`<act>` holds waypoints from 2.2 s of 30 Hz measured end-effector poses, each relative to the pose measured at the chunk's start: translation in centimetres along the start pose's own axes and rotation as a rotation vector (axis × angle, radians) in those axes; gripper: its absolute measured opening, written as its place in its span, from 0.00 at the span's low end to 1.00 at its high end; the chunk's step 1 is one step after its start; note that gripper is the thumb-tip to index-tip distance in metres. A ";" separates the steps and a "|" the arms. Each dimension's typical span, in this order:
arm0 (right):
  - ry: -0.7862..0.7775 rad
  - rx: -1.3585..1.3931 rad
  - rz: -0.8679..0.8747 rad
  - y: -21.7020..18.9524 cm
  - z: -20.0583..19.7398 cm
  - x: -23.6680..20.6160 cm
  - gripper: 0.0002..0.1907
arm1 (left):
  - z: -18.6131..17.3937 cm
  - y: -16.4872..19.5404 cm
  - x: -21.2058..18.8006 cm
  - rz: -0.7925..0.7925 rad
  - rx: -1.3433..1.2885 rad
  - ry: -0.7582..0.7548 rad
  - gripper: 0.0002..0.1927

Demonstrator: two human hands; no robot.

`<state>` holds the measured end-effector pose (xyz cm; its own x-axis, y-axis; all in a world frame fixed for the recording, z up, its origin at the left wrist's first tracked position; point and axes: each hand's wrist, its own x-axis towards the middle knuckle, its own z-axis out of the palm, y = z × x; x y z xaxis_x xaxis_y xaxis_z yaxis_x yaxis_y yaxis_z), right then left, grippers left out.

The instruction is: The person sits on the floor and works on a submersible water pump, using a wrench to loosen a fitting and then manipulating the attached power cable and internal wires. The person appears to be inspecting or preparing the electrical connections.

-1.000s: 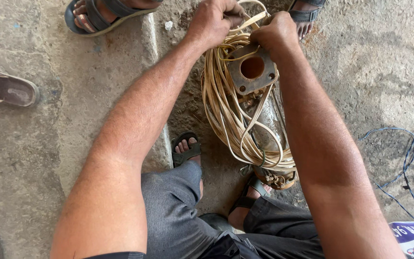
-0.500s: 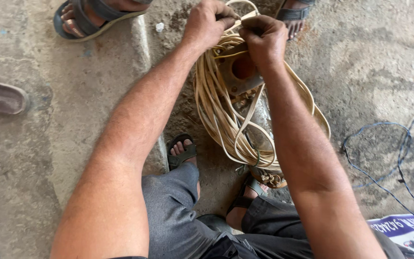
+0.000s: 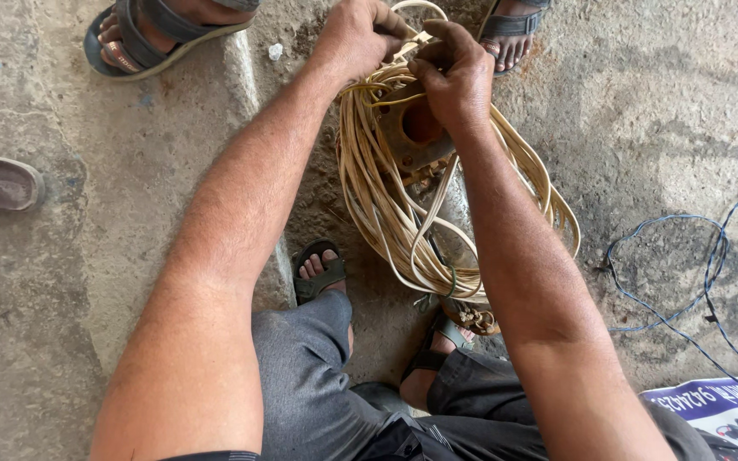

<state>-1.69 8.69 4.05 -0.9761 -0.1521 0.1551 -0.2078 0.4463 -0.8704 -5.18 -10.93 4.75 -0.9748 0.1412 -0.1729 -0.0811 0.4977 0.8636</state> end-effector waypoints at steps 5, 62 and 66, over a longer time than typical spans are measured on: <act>0.032 0.014 0.012 -0.1 0.1 0.1 0.18 | 1.1 0.3 -0.1 0.079 0.054 0.014 0.08; -0.005 0.360 0.104 0.9 -1.5 0.1 0.13 | 5.3 -0.6 -1.9 0.315 0.011 0.257 0.06; -0.017 0.422 0.137 0.0 -1.5 0.0 0.12 | 5.1 -0.6 -2.1 0.276 0.021 0.216 0.06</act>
<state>-1.82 9.97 4.78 -0.9909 -0.1331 0.0200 -0.0289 0.0650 -0.9975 -2.06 -7.12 2.18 -0.9810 0.0899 0.1722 0.1941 0.4837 0.8534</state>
